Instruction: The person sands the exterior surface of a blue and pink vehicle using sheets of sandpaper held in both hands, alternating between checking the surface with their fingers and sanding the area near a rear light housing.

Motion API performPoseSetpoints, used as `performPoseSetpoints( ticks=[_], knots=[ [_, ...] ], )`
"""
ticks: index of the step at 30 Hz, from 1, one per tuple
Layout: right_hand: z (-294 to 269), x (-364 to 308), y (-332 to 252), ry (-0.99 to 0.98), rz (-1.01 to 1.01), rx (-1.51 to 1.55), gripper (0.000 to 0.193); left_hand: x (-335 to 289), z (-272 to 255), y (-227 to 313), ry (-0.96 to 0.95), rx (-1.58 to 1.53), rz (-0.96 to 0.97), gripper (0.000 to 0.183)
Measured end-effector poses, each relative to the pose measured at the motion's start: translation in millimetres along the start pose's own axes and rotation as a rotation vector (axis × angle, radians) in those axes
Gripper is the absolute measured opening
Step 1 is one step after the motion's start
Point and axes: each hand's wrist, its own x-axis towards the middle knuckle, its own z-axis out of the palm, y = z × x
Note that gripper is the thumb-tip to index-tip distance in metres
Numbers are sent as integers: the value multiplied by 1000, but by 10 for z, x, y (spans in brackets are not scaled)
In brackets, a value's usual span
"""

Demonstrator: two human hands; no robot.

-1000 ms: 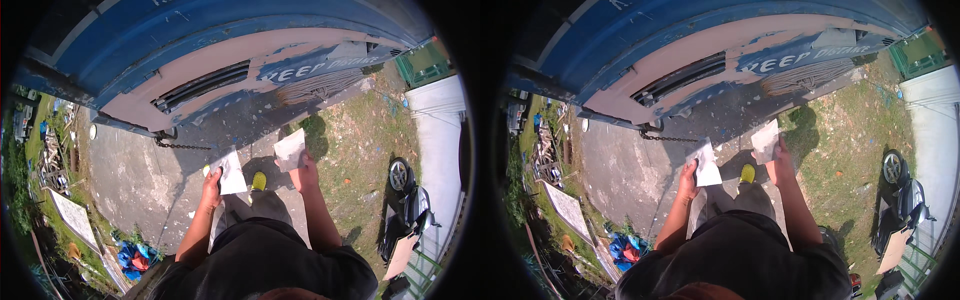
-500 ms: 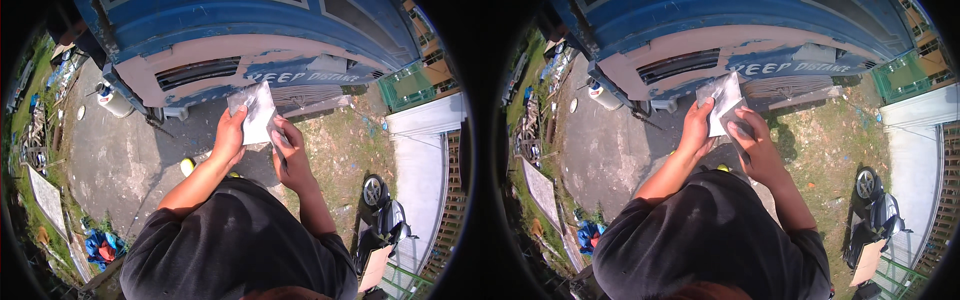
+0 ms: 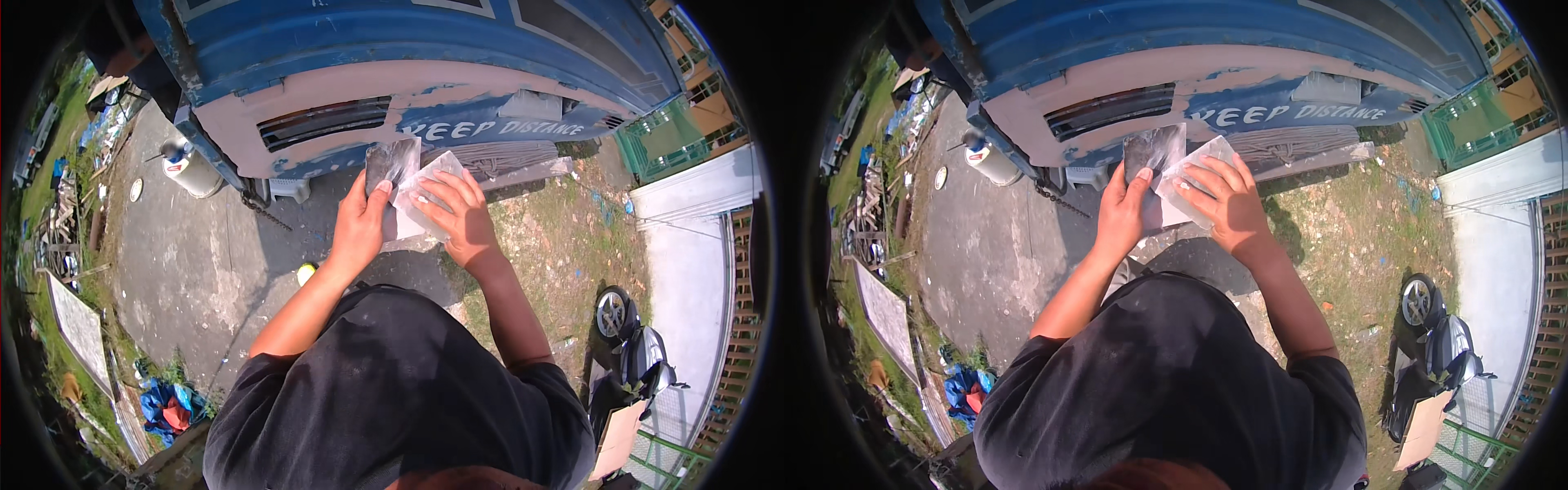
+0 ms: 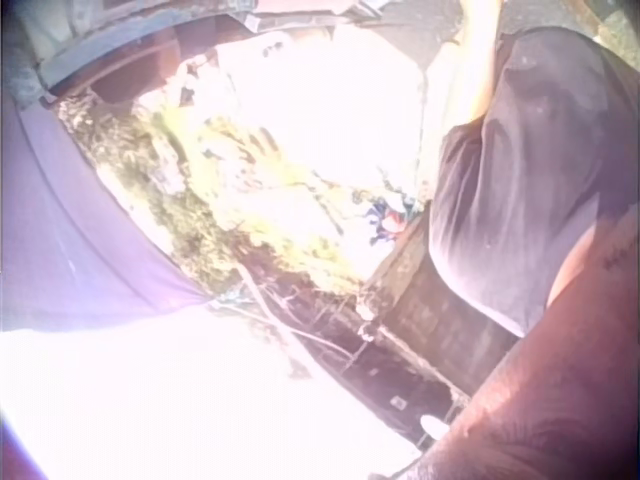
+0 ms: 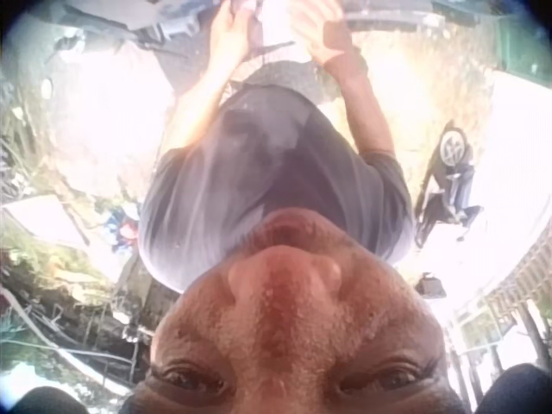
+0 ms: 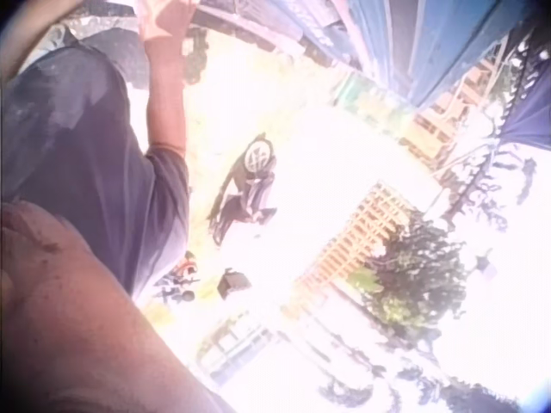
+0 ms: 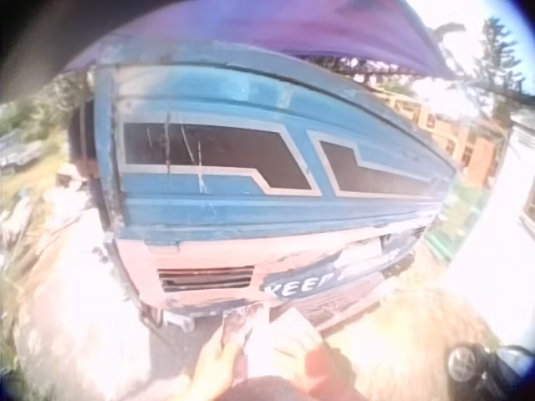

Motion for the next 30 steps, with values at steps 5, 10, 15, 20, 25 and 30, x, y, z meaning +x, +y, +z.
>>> performPoseSetpoints(
  ticks=[5,10,15,20,25,30],
  knots=[
    [193,-261,-197,-47,-127,185,70,-17,-11,-77,130,123,49,27],
    [175,-462,-21,28,8,249,62,21,14,196,175,108,218,27],
    [-55,-265,-415,345,-200,445,66,-7,19,-43,134,-465,-179,29],
    [223,-289,-33,51,118,250,75,-102,-98,-48,161,-668,-311,34],
    [5,-309,123,140,135,-12,67,-80,-296,48,273,-407,33,27],
    [-262,2,-195,192,25,-77,67,-92,-300,174,287,-135,248,23]
  ],
)
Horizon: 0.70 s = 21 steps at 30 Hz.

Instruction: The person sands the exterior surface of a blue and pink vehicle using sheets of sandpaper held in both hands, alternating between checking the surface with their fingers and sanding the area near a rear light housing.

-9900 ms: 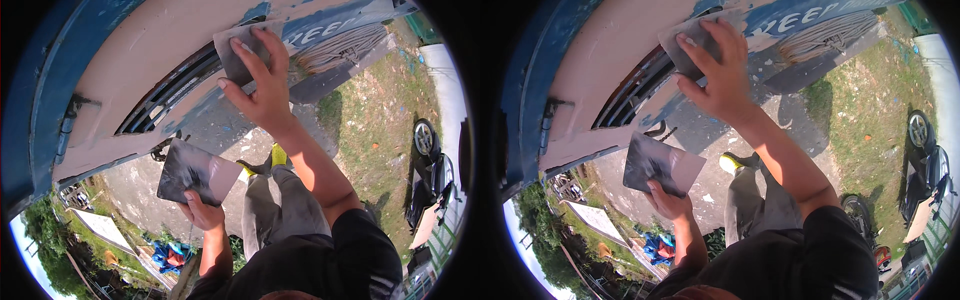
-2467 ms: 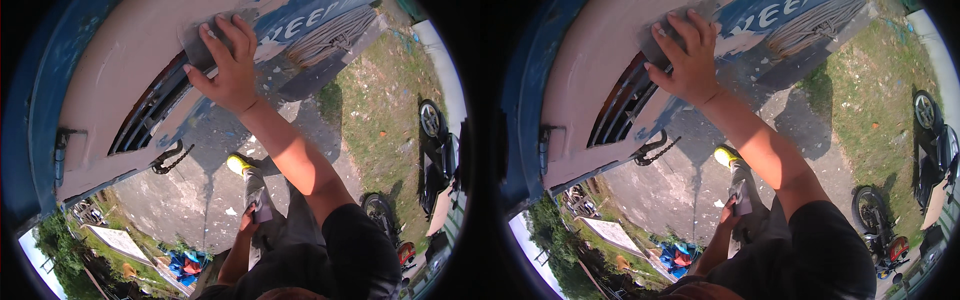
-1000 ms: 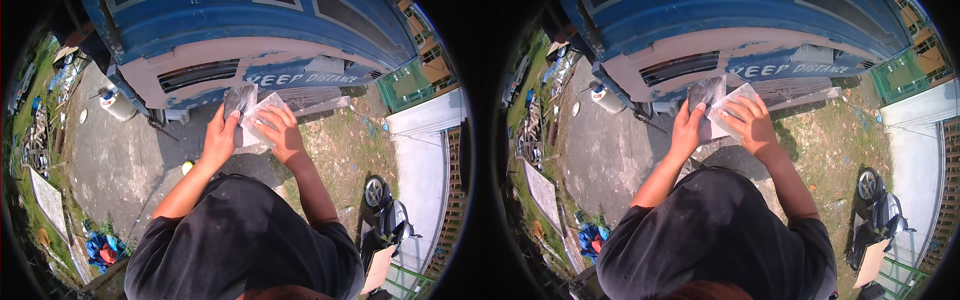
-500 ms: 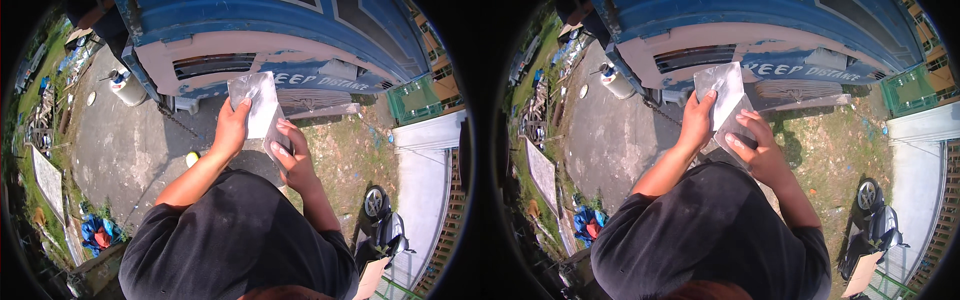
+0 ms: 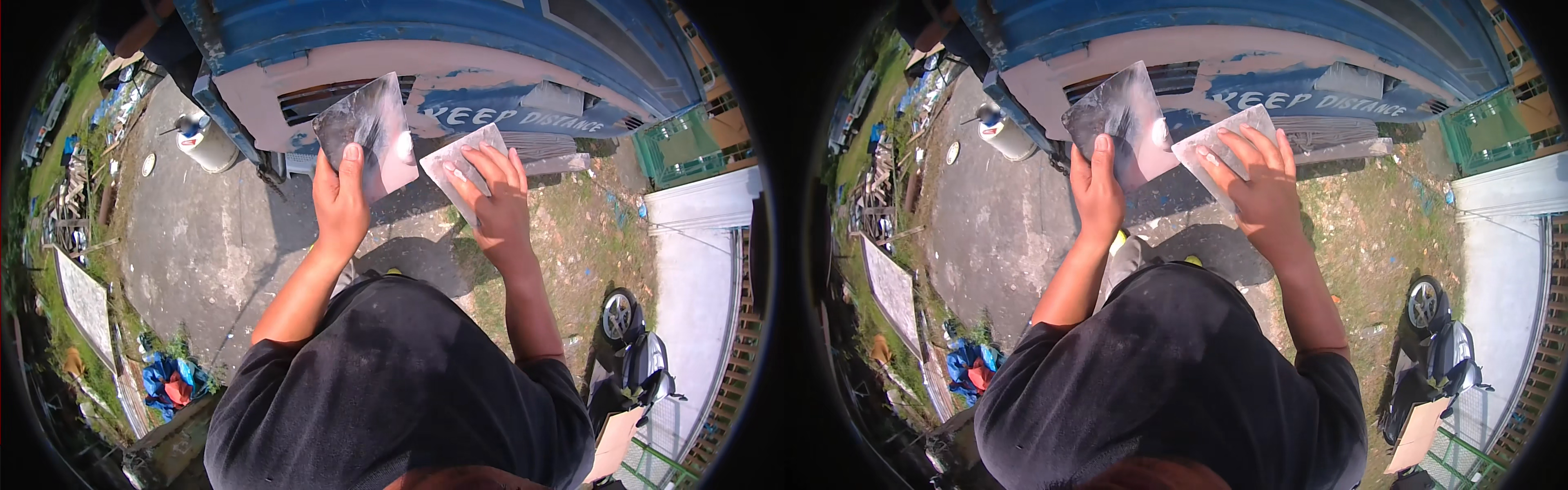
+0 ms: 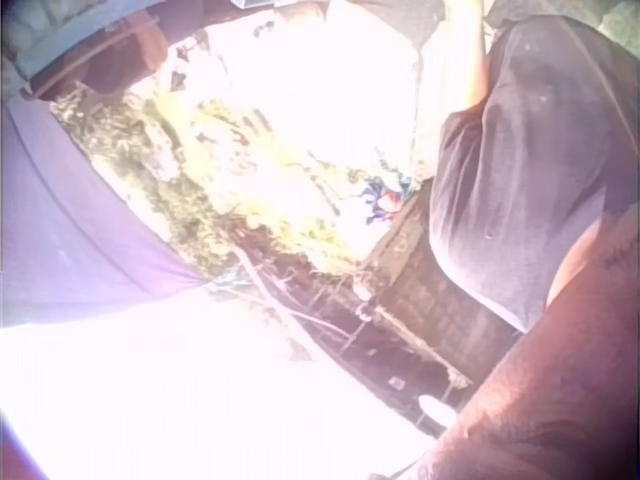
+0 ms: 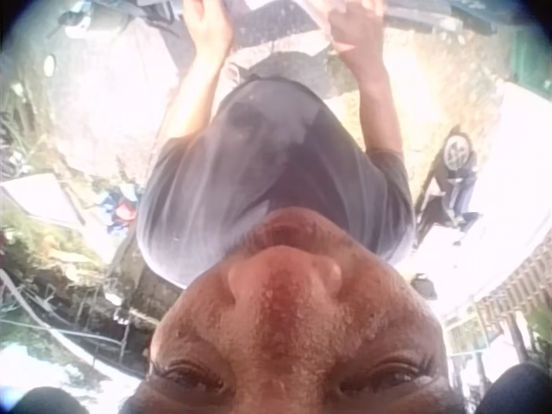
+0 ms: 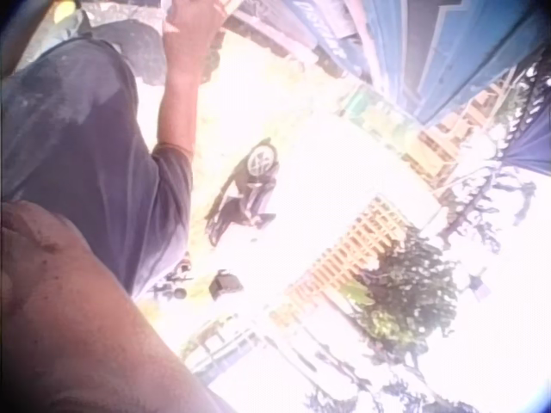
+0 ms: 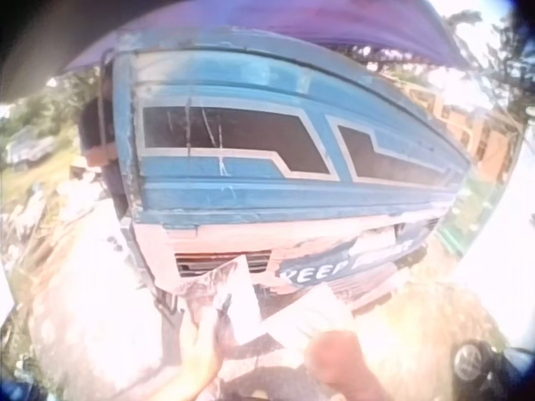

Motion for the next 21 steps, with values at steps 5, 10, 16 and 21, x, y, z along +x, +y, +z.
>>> performPoseSetpoints(
  ticks=[5,10,16,21],
  knots=[
    [107,157,-58,-15,-29,55,68,-6,-23,65,-107,189,27,21],
    [728,18,-205,-232,-62,391,73,81,-254,-118,57,283,143,23],
    [1542,-248,-103,36,931,1986,44,179,-1010,-505,115,228,-77,25],
    [1745,231,-564,181,1058,2450,79,-267,-2224,-1643,42,458,-583,36]
  ],
)
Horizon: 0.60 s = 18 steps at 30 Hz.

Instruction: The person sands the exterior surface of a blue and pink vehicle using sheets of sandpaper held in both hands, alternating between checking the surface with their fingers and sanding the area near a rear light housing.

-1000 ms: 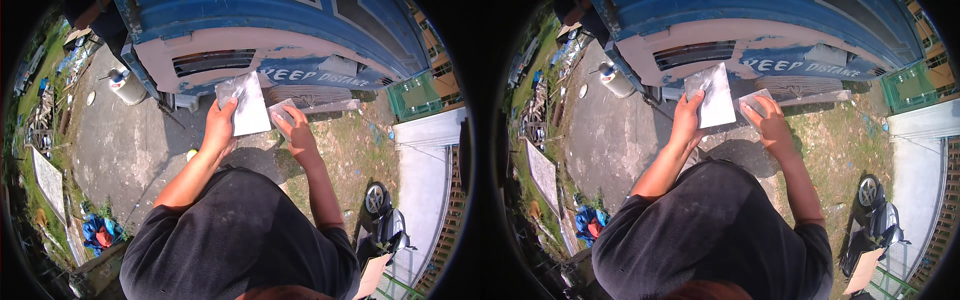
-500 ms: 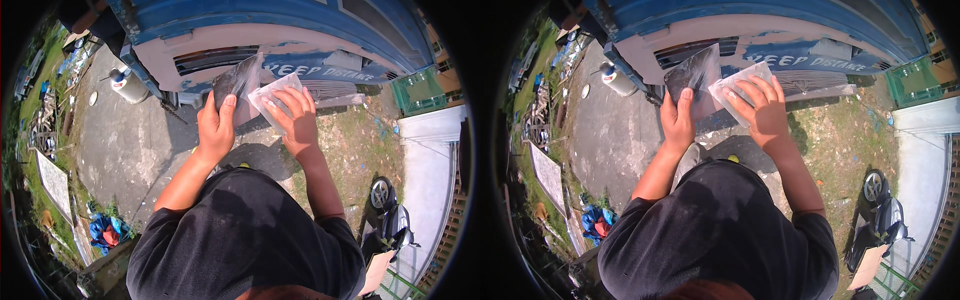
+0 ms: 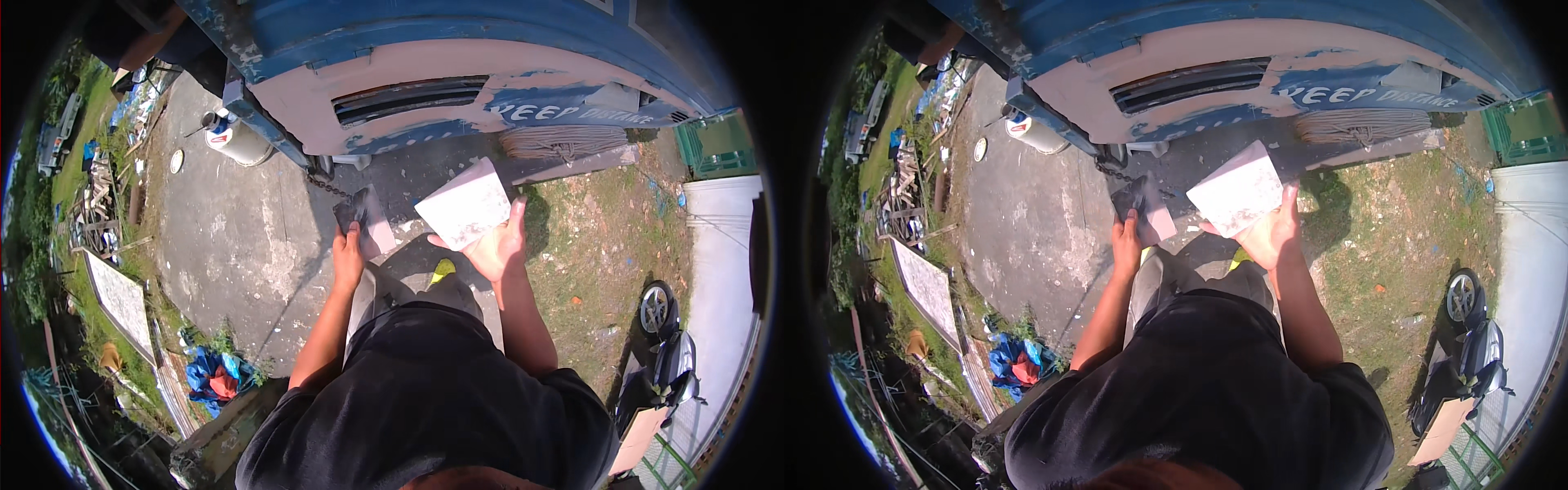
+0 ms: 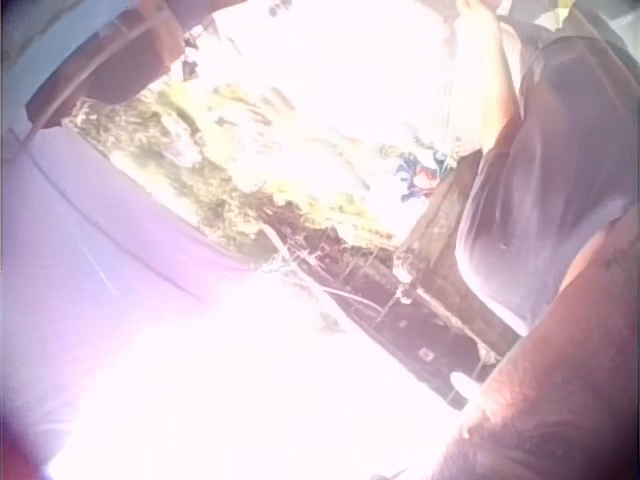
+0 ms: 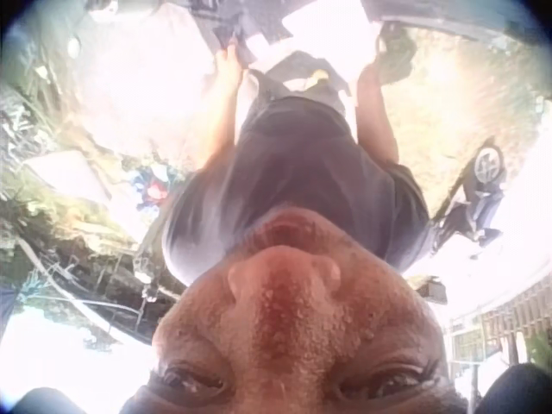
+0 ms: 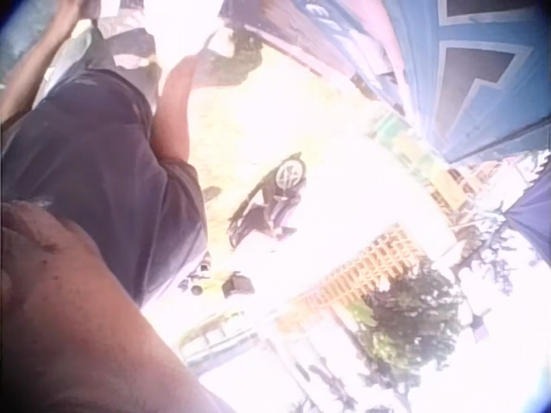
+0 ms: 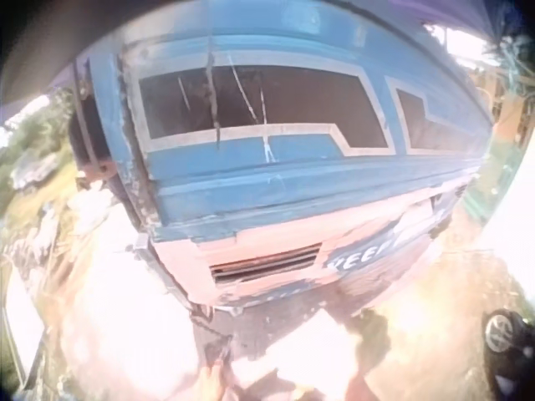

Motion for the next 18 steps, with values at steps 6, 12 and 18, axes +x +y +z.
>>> performPoseSetpoints(
  ticks=[6,12,18],
  knots=[
    [274,683,562,-81,-127,101,76,-124,-794,-1933,-115,-428,-498,34],
    [458,1707,966,235,-1276,-1621,68,-257,-1744,-2693,-765,654,102,85],
    [334,2481,1115,282,-1519,-1930,55,-169,-2122,-2897,-815,592,60,86]
  ],
)
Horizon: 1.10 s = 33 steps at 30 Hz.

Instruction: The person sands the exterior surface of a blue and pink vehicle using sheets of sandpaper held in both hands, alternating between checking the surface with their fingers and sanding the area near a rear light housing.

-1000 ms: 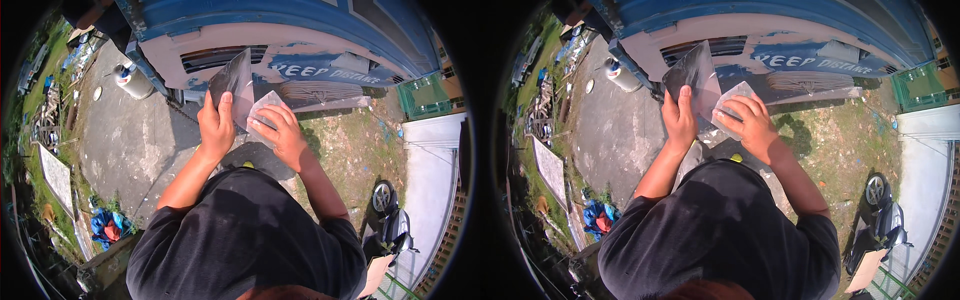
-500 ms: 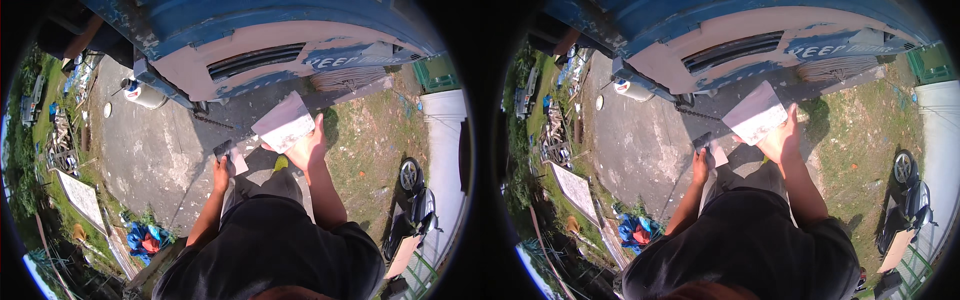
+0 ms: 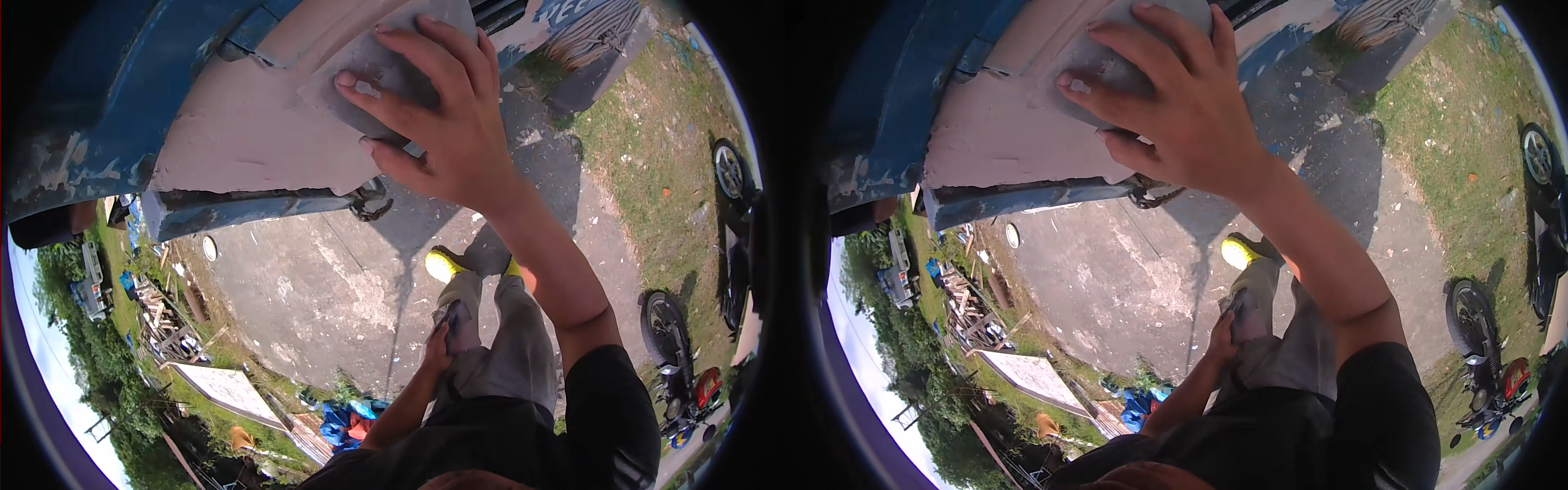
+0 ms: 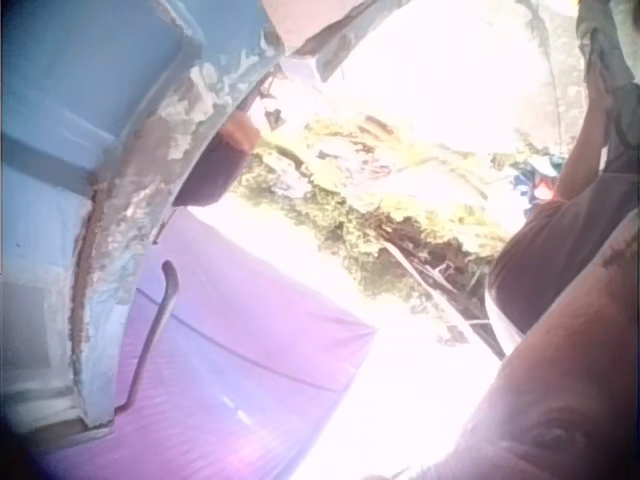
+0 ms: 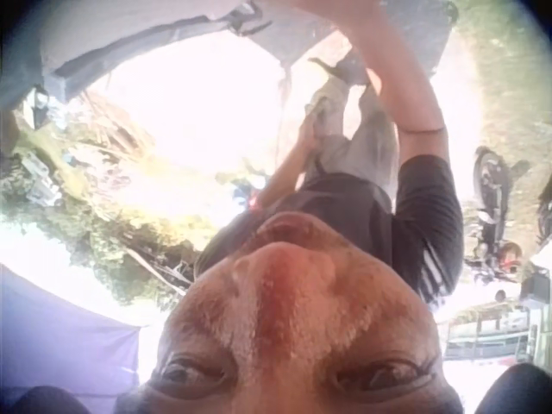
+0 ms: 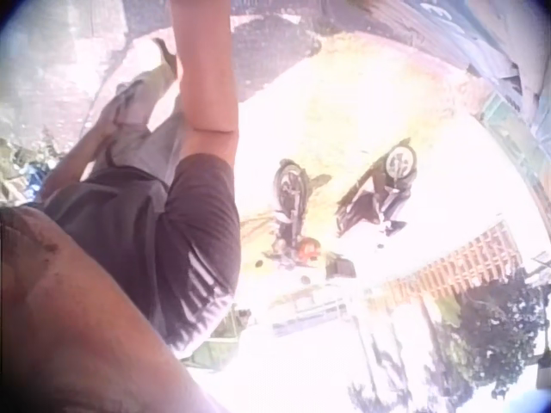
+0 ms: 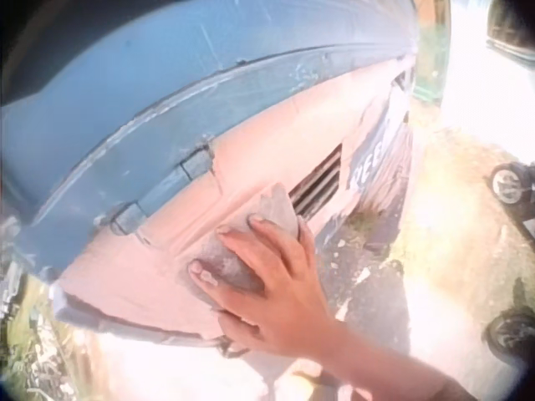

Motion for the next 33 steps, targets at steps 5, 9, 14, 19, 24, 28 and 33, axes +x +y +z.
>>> performPoseSetpoints(
  ticks=[5,9,14,19,24,28,33],
  knots=[
    [315,-17,313,152,-211,-163,44,-49,-88,36,-49,-100,-139,86],
    [328,13,223,139,-189,-131,41,-129,-76,-27,-42,1,-50,86],
    [469,14,353,186,-251,-139,40,-76,-92,1,-19,-25,19,83],
    [602,101,250,285,-173,57,39,-64,-104,-2,-11,-59,65,77],
    [436,-4,174,118,-96,19,37,-66,-79,-50,1,-50,83,73],
    [292,-185,286,35,-151,-102,36,-33,-143,52,-43,-28,20,72],
    [367,6,278,128,-198,-79,37,-39,-107,-37,-18,-43,56,74]
  ],
)
